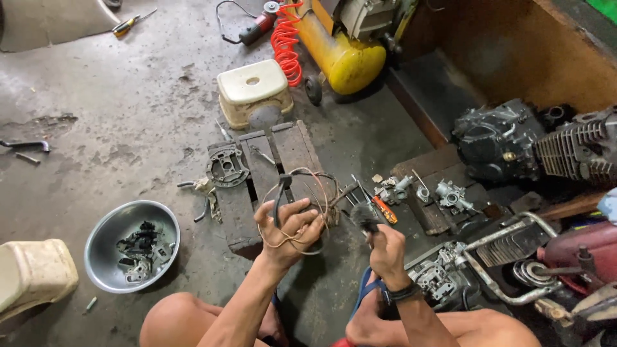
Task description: The person sits on the floor and uses a wire brush to scrub a small metal part held in their left hand. They repeatedly brush the part to remove grime, occasionally pausing to inspect it before continuing the cleaning process.
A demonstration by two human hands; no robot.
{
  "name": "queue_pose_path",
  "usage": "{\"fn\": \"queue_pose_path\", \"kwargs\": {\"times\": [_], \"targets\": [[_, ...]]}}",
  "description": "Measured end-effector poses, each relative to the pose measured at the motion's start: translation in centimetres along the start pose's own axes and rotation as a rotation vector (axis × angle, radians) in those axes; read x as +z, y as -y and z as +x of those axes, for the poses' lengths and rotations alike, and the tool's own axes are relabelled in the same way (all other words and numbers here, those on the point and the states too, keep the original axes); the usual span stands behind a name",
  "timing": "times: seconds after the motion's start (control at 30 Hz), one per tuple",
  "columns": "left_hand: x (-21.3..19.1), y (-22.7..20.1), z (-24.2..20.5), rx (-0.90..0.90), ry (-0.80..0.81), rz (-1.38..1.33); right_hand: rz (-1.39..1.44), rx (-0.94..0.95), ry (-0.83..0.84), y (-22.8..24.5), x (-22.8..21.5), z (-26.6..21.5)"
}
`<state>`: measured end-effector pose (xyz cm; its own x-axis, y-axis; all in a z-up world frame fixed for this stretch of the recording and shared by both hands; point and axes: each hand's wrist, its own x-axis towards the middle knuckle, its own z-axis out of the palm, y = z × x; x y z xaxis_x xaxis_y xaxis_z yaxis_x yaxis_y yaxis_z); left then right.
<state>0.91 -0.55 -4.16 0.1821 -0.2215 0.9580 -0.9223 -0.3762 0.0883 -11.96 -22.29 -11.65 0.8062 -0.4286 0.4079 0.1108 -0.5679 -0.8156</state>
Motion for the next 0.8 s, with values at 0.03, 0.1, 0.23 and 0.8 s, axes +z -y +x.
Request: {"fn": "queue_pose_path", "kwargs": {"times": [0.03,0.1,0.23,0.8], "targets": [[0.0,-0.3,0.2,-0.003,0.008,-0.008,-0.003,0.011,-0.003,0.4,0.4,0.2],[0.1,-0.6,0.9,0.033,0.026,0.001,0.112,0.007,-0.024,1.2,1.3,1.2],[-0.4,-0.6,1.5,0.033,0.008,0.017,0.148,0.028,0.027,1.7,2.4,0.2],[0.0,-0.1,1.3,-0.476,0.879,0.048,0.069,0.575,-0.109,-3.3,-0.9,-3.9]]}}
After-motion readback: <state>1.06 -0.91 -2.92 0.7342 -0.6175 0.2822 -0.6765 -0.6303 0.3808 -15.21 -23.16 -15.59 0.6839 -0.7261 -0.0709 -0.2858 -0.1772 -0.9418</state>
